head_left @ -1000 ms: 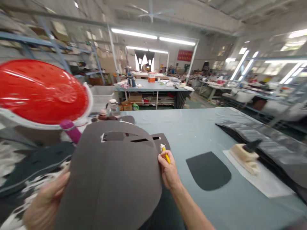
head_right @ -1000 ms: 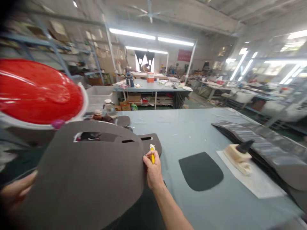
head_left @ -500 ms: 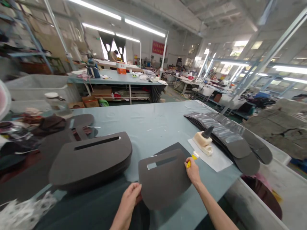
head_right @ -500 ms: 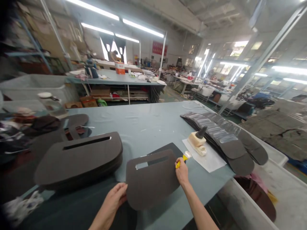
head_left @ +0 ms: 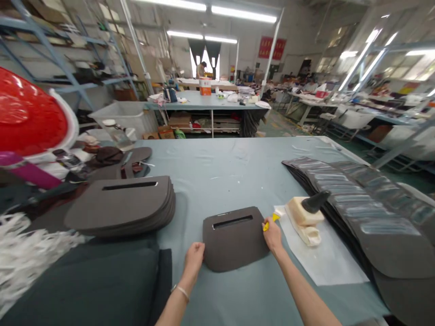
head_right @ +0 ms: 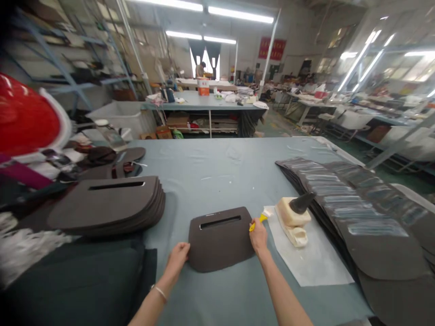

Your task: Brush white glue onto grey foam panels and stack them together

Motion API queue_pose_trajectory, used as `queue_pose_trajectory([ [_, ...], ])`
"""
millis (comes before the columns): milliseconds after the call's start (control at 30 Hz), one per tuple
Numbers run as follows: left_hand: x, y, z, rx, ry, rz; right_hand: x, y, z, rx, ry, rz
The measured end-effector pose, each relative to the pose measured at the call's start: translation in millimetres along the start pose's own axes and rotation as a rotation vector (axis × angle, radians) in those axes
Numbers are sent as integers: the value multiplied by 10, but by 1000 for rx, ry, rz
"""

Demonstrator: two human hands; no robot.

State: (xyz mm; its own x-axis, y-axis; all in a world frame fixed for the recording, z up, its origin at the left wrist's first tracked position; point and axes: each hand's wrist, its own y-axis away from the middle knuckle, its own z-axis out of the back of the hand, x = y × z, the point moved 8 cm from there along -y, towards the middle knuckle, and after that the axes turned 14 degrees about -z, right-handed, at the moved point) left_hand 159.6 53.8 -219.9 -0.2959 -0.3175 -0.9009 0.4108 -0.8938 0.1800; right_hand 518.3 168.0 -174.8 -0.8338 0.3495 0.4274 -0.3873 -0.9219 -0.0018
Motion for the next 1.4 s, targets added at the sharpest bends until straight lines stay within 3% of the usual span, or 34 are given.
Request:
queue_pose_trajectory([
  [200, -11, -74, -130, 34, -167, -42, -103, -92, -55, -5, 196, -30],
  [467, -116, -91, -111, 94, -368, -72, -87, -109, -89, -6, 306, -19],
  [867, -176, -62, -34, 56, -455, -61, -37, -105, -142, -11, 386, 15],
  [1067, -211, -35, -96, 75, -513, -79, 9, -114, -129, 10, 409, 1],
  [1233, -383, -181, -94, 112, -663, -160, 47, -56, -151, 41, 422, -12],
  [1400, -428, -366, -9, 132, -658, -165, 58, 43, -152, 55, 401, -47],
])
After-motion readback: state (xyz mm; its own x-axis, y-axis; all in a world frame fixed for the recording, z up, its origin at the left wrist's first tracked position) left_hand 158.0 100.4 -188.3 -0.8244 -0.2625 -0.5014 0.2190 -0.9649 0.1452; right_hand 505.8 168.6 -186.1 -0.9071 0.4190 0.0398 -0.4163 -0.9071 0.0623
